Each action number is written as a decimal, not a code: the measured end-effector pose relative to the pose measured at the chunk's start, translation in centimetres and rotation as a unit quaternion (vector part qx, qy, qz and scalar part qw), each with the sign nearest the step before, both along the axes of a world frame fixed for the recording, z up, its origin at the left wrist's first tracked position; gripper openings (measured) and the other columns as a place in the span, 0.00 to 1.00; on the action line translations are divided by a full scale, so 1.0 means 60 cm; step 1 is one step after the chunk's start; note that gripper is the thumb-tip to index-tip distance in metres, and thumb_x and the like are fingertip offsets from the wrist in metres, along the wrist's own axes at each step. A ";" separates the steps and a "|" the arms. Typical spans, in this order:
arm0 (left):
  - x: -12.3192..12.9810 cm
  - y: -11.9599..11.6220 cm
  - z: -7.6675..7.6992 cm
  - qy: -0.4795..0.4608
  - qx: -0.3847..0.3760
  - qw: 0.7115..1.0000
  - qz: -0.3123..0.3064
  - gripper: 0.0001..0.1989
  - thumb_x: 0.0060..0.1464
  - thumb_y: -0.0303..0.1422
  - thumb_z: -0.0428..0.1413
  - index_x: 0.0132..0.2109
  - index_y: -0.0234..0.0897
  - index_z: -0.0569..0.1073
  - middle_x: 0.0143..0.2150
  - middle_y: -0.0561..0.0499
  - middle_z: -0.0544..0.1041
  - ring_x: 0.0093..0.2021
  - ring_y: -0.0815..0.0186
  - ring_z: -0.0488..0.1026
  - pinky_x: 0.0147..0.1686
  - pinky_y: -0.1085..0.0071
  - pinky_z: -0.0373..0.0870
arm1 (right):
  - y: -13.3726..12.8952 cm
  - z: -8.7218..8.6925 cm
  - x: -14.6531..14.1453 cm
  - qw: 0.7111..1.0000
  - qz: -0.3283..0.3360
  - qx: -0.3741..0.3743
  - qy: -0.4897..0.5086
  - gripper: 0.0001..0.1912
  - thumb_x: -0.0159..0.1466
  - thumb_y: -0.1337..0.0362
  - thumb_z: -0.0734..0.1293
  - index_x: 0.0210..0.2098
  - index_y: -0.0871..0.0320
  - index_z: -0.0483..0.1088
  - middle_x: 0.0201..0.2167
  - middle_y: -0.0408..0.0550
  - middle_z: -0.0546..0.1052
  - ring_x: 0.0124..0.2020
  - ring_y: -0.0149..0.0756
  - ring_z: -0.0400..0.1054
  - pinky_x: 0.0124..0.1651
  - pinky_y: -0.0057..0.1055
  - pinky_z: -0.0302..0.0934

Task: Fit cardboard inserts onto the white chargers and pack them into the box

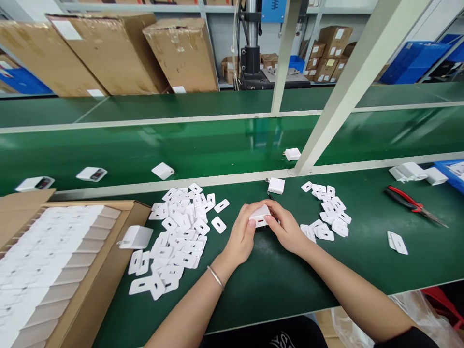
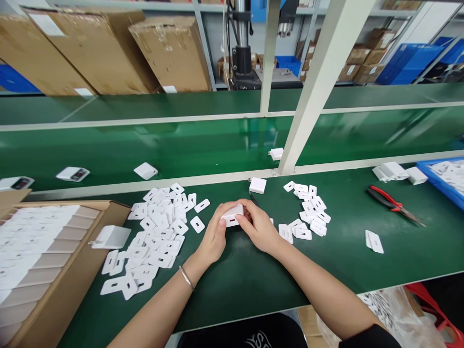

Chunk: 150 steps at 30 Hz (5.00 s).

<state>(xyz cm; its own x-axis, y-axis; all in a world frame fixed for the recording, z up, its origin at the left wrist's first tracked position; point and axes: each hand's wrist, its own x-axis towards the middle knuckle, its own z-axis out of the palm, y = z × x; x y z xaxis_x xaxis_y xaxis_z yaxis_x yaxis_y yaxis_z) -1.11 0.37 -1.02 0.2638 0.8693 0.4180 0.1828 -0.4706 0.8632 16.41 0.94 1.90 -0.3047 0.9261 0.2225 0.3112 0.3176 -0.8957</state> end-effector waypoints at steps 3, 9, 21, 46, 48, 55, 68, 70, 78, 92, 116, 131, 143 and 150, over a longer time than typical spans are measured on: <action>-0.001 0.004 -0.001 -0.031 -0.001 0.999 -0.004 0.21 0.75 0.45 0.42 0.60 0.43 0.73 0.51 0.44 0.75 0.49 0.57 0.72 0.50 0.61 0.72 | 0.000 0.003 0.001 1.000 0.002 0.007 0.001 0.15 0.74 0.53 0.60 0.54 0.54 0.68 0.42 0.47 0.77 0.36 0.37 0.69 0.39 0.34 0.65; 0.003 0.004 -0.002 -0.072 -0.006 0.997 -0.006 0.17 0.75 0.41 0.46 0.55 0.42 0.77 0.48 0.46 0.77 0.47 0.59 0.72 0.47 0.63 0.69 | -0.004 -0.002 -0.004 1.000 -0.002 -0.010 0.017 0.19 0.76 0.49 0.56 0.52 0.55 0.68 0.40 0.47 0.76 0.37 0.37 0.69 0.40 0.34 0.63; -0.001 0.003 0.000 -0.052 -0.052 0.996 -0.059 0.22 0.74 0.47 0.44 0.65 0.45 0.67 0.57 0.44 0.72 0.58 0.54 0.68 0.58 0.58 0.67 | 0.002 -0.011 0.002 0.999 -0.041 -0.030 -0.001 0.17 0.74 0.51 0.60 0.51 0.56 0.70 0.38 0.46 0.78 0.34 0.36 0.70 0.37 0.32 0.61; -0.023 0.030 -0.008 0.190 0.071 0.942 0.267 0.19 0.73 0.38 0.47 0.65 0.39 0.69 0.53 0.39 0.74 0.55 0.50 0.68 0.57 0.52 0.66 | 0.017 -0.024 -0.010 0.940 -0.041 0.145 -0.306 0.19 0.70 0.58 0.67 0.57 0.58 0.73 0.51 0.57 0.75 0.51 0.51 0.65 0.55 0.47 0.63; -0.020 0.034 -0.017 0.253 0.060 0.925 0.279 0.18 0.72 0.36 0.49 0.64 0.40 0.71 0.52 0.40 0.75 0.55 0.48 0.67 0.57 0.49 0.65 | 0.018 -0.027 -0.013 0.923 -0.033 0.150 -0.354 0.18 0.68 0.57 0.70 0.55 0.58 0.75 0.51 0.57 0.75 0.51 0.52 0.65 0.54 0.47 0.62; 0.001 0.023 -0.026 0.351 0.069 0.890 0.282 0.20 0.66 0.29 0.53 0.63 0.39 0.71 0.68 0.34 0.60 0.66 0.40 0.58 0.62 0.40 0.61 | 0.013 -0.035 -0.010 0.907 -0.020 0.159 -0.389 0.08 0.67 0.72 0.67 0.45 0.58 0.74 0.47 0.52 0.76 0.47 0.46 0.66 0.47 0.40 0.60; 0.098 0.258 0.088 0.524 -0.086 0.810 0.248 0.30 0.72 0.46 0.42 0.72 0.32 0.55 0.58 0.31 0.72 0.52 0.45 0.78 0.46 0.56 0.75 | -0.005 -0.044 -0.033 0.894 0.006 0.176 -0.411 0.06 0.69 0.72 0.64 0.43 0.62 0.73 0.42 0.54 0.75 0.46 0.48 0.66 0.48 0.43 0.60; 0.128 0.309 0.093 0.544 -0.123 0.794 0.241 0.34 0.72 0.51 0.40 0.71 0.28 0.57 0.52 0.29 0.77 0.52 0.40 0.78 0.47 0.53 0.74 | -0.005 -0.043 -0.033 0.894 -0.001 0.170 -0.414 0.05 0.69 0.70 0.65 0.44 0.61 0.73 0.43 0.54 0.74 0.46 0.47 0.66 0.48 0.42 0.60; 0.200 0.360 0.074 0.551 -0.140 0.804 0.176 0.23 0.67 0.45 0.50 0.58 0.33 0.73 0.51 0.31 0.79 0.52 0.40 0.78 0.45 0.55 0.75 | -0.004 -0.062 -0.043 0.890 -0.028 0.176 -0.419 0.06 0.68 0.72 0.64 0.43 0.60 0.71 0.39 0.53 0.72 0.43 0.46 0.67 0.45 0.40 0.62; 0.048 0.063 0.099 0.220 0.188 0.941 0.176 0.23 0.57 0.34 0.62 0.58 0.39 0.68 0.53 0.43 0.67 0.56 0.52 0.70 0.51 0.59 0.75 | 0.010 -0.057 -0.031 0.896 -0.026 0.184 -0.403 0.10 0.70 0.75 0.62 0.48 0.67 0.72 0.44 0.59 0.74 0.45 0.50 0.66 0.45 0.44 0.64; 0.004 -0.027 0.011 0.138 -0.052 0.977 0.153 0.18 0.57 0.29 0.58 0.54 0.43 0.67 0.40 0.54 0.75 0.27 0.67 0.70 0.27 0.71 0.67 | -0.020 0.021 -0.001 0.964 -0.034 0.249 -0.083 0.13 0.69 0.66 0.66 0.53 0.52 0.67 0.43 0.51 0.72 0.44 0.44 0.69 0.45 0.42 0.68; -0.004 -0.025 0.014 -0.047 -0.019 0.999 0.002 0.14 0.75 0.39 0.41 0.60 0.42 0.64 0.57 0.42 0.66 0.61 0.55 0.64 0.61 0.54 0.65 | -0.014 0.009 0.005 0.958 0.008 0.271 -0.096 0.18 0.71 0.68 0.67 0.58 0.47 0.70 0.46 0.51 0.66 0.43 0.40 0.65 0.44 0.38 0.68; 0.001 -0.038 0.019 0.026 -0.020 0.999 0.016 0.18 0.75 0.43 0.41 0.65 0.46 0.61 0.61 0.41 0.57 0.64 0.54 0.60 0.62 0.54 0.65 | -0.010 0.004 0.005 0.998 0.021 0.040 -0.044 0.14 0.76 0.55 0.56 0.53 0.54 0.66 0.39 0.47 0.74 0.36 0.38 0.67 0.39 0.37 0.62; -0.006 -0.025 0.018 0.000 -0.052 0.998 -0.036 0.24 0.75 0.47 0.36 0.68 0.47 0.64 0.58 0.43 0.66 0.57 0.55 0.67 0.58 0.57 0.66 | -0.001 -0.001 0.009 0.997 0.002 0.076 -0.028 0.12 0.73 0.55 0.61 0.50 0.54 0.66 0.40 0.48 0.73 0.37 0.39 0.66 0.40 0.37 0.61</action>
<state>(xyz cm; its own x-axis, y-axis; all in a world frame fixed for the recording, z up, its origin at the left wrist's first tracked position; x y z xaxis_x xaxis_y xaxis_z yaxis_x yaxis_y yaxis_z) -1.48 -1.13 0.08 0.3270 0.8867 0.3268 0.1508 -0.3903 0.9082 16.95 0.91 1.84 -0.3238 0.8815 0.3437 0.3573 0.4503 -0.8183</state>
